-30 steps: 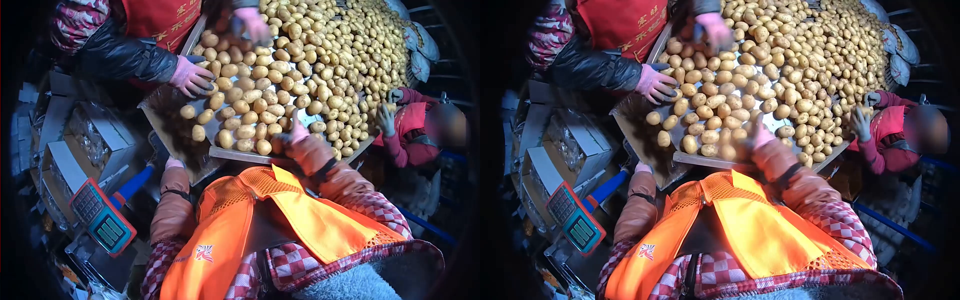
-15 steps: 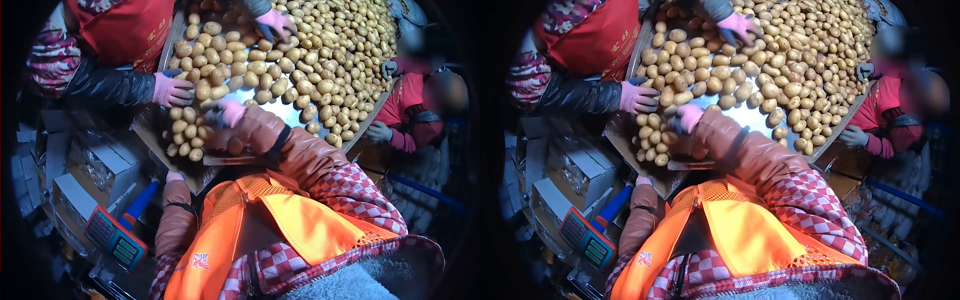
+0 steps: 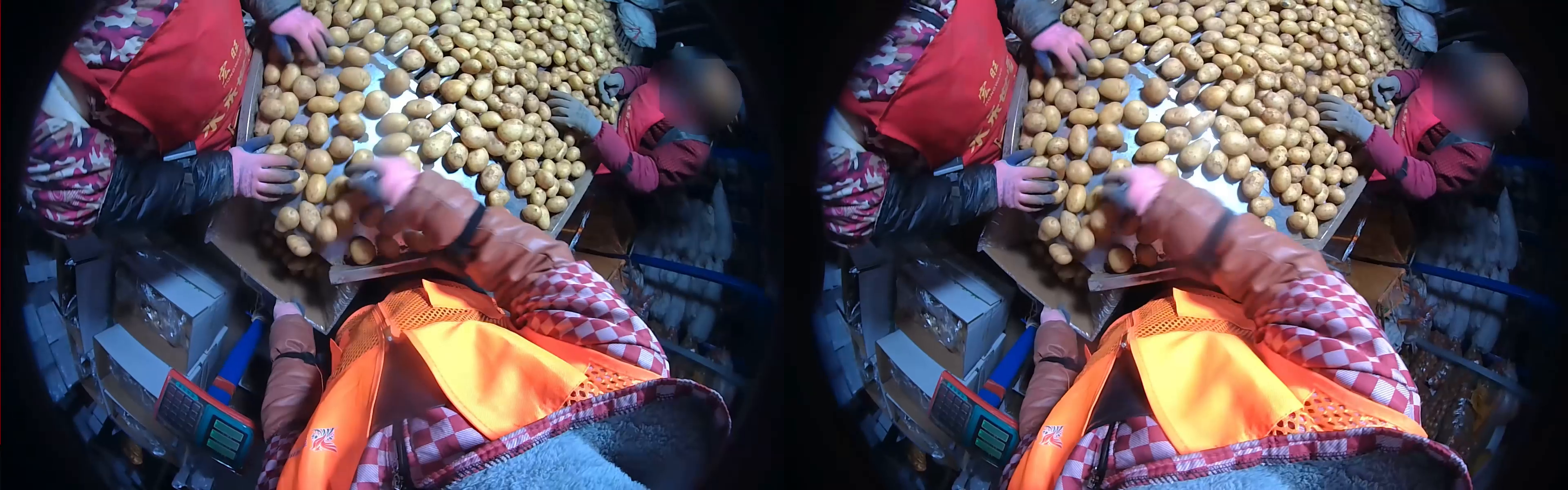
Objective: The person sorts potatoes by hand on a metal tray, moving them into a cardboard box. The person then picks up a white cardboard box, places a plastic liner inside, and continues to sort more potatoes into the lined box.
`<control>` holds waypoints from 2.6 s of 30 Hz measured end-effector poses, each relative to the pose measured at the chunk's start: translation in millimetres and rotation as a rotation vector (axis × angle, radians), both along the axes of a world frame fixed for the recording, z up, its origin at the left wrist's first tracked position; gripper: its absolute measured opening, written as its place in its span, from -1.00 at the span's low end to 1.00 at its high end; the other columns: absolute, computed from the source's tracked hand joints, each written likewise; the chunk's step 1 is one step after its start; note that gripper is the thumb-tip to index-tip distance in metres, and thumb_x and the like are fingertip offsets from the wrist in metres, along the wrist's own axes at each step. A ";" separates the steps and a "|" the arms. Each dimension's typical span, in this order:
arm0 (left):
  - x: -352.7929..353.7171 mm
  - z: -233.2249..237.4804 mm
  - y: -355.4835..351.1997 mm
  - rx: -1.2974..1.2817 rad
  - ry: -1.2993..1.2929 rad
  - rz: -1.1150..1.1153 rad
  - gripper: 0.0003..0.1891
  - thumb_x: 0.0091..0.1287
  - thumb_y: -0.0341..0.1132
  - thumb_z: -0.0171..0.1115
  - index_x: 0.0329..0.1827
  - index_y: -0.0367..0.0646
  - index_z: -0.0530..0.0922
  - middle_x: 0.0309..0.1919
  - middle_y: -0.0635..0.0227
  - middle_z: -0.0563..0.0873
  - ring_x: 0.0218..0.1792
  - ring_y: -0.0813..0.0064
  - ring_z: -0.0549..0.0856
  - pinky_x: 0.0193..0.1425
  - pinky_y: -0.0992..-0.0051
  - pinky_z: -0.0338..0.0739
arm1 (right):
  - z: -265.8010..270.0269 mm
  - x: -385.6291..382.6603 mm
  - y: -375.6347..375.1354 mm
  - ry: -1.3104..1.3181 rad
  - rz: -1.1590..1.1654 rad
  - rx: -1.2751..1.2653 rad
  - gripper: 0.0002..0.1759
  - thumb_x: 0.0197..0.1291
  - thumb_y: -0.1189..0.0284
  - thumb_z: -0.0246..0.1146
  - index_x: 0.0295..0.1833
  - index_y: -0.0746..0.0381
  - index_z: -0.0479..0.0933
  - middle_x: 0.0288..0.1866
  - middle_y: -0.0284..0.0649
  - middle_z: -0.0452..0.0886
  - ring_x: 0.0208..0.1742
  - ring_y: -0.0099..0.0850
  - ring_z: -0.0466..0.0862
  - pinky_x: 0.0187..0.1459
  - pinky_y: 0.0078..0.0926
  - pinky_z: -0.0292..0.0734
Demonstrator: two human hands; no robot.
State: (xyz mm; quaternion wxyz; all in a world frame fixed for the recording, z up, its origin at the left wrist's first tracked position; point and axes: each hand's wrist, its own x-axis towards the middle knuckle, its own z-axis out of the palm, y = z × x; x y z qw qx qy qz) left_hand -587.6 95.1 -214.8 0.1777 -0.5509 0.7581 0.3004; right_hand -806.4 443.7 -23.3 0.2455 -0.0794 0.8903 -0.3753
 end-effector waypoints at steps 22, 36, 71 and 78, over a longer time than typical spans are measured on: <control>-3.0 15.9 9.4 -0.074 -0.014 -0.004 -0.54 0.38 -0.29 0.17 0.35 -0.14 0.51 0.21 -0.10 0.59 0.27 -0.03 0.56 0.36 0.14 0.43 | -64.3 -36.5 139.4 0.514 -0.447 0.527 -0.33 0.25 0.07 0.32 0.41 0.09 0.41 0.47 0.20 0.27 0.48 0.23 0.26 0.56 0.12 -0.02; -102.4 120.1 119.3 -0.285 1.134 -0.843 -0.64 0.25 -0.34 0.28 0.13 -0.10 0.66 -0.03 0.02 0.71 0.08 -0.04 0.65 0.30 0.08 0.45 | -73.1 20.8 154.3 -0.281 -0.835 -0.878 -0.28 0.23 0.45 0.30 0.50 0.03 0.26 -0.27 -0.09 0.58 -0.17 -0.24 0.60 -0.10 -0.27 0.55; -238.8 194.6 329.9 -0.365 0.625 -1.369 -0.25 0.15 0.11 0.41 0.43 0.13 0.45 0.20 0.08 0.59 0.21 -0.04 0.56 0.32 0.01 0.41 | -70.9 290.6 474.1 0.189 -1.679 -1.088 -0.48 0.35 0.09 0.25 0.26 0.17 0.44 0.05 -0.03 0.63 0.08 -0.16 0.66 -0.01 -0.20 0.69; -156.7 149.4 254.4 -0.383 0.610 -1.562 -0.38 0.15 0.09 0.45 0.31 0.23 0.58 0.41 0.07 0.40 0.42 -0.02 0.37 0.45 -0.06 0.28 | -33.6 198.7 318.5 0.236 -0.996 -0.050 -0.63 0.31 0.57 0.30 0.23 0.26 0.61 -0.01 -0.26 0.69 -0.04 -0.51 0.63 0.06 -0.48 0.57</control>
